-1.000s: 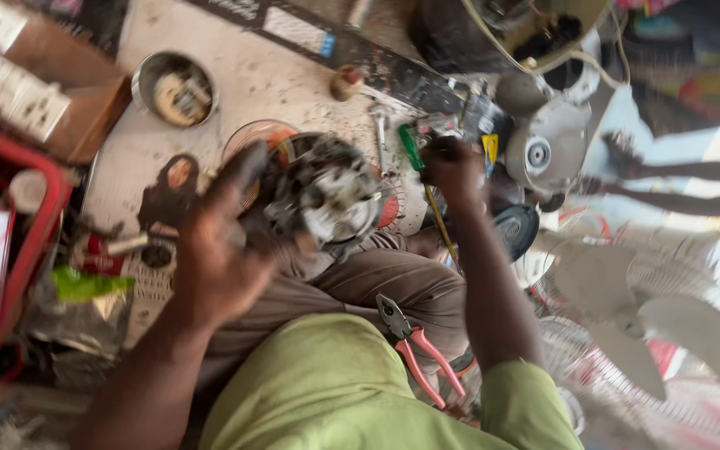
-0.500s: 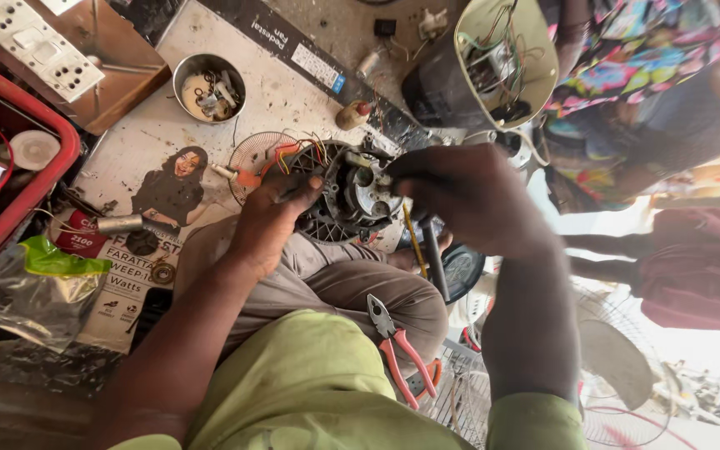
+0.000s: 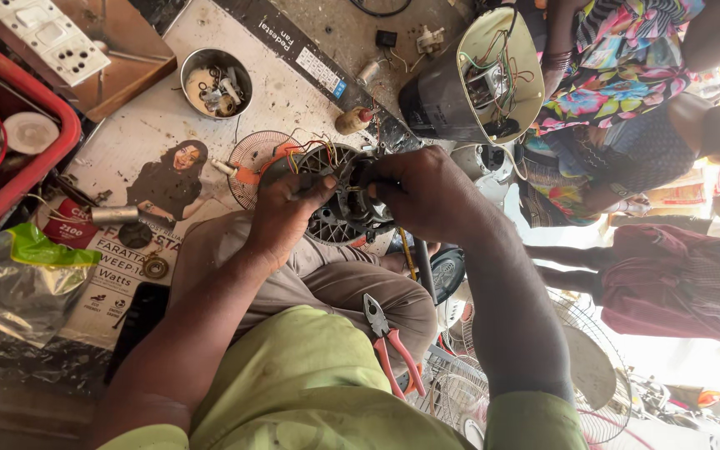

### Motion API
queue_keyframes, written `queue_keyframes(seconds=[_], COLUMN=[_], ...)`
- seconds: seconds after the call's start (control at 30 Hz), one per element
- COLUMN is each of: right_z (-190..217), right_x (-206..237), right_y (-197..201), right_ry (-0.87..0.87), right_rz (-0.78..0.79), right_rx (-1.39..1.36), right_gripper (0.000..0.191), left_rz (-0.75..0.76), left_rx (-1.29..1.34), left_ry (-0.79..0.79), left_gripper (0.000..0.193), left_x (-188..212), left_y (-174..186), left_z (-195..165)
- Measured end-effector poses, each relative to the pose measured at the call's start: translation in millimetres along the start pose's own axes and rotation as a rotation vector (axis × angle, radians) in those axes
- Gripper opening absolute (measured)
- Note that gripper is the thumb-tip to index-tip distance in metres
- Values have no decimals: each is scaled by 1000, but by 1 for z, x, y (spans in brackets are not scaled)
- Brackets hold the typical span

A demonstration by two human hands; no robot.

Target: The person disassembles a fan motor, removes the rotor, and uses a wrench to tighten bolts on the stator. They then reassemble the motor components and inspect the wiring.

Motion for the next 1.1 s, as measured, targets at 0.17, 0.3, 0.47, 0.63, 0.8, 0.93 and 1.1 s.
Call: queue_keyframes(seconds=[0.17,0.3,0.47,0.63,0.8,0.93,1.1], right_z=[12,14,5,15,1,4,-2], right_x=[-1,-5,-10,-4,-4,3,3], right_y=[-5,-7,-5,-3,-8,-13,-13], right_ry=[410,461,238,547,440,593,515], right_rz=[-129,-147,-149,-296,-274,-228,-330], right_rx=[26,62,72,116,158,19,64], right_gripper=[18,29,19,15,10,15,13], left_rz=[-10,-11,-5,-49,-59,-7,26], left_rx=[11,26,-6,-27,-59,12,31], left_ry=[21,37,56,78,68,44,18], left_gripper=[35,35,37,35,35,31,36], left_x=[0,-1,0,1,-1,-1,-3], left_y=[-1,-1,-3,-1,-1,-2,-2], left_z=[0,0,-3,-6,-6,-6,-7])
Point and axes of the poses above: each hand's wrist, its own x-axis away from the middle knuckle, its own y-axis out of the back of the hand, z = x × y, the point moved 5 cm from there along -x, towards the middle knuckle, and after that the axes turned 15 degrees about -z, right-handed, at the moved point
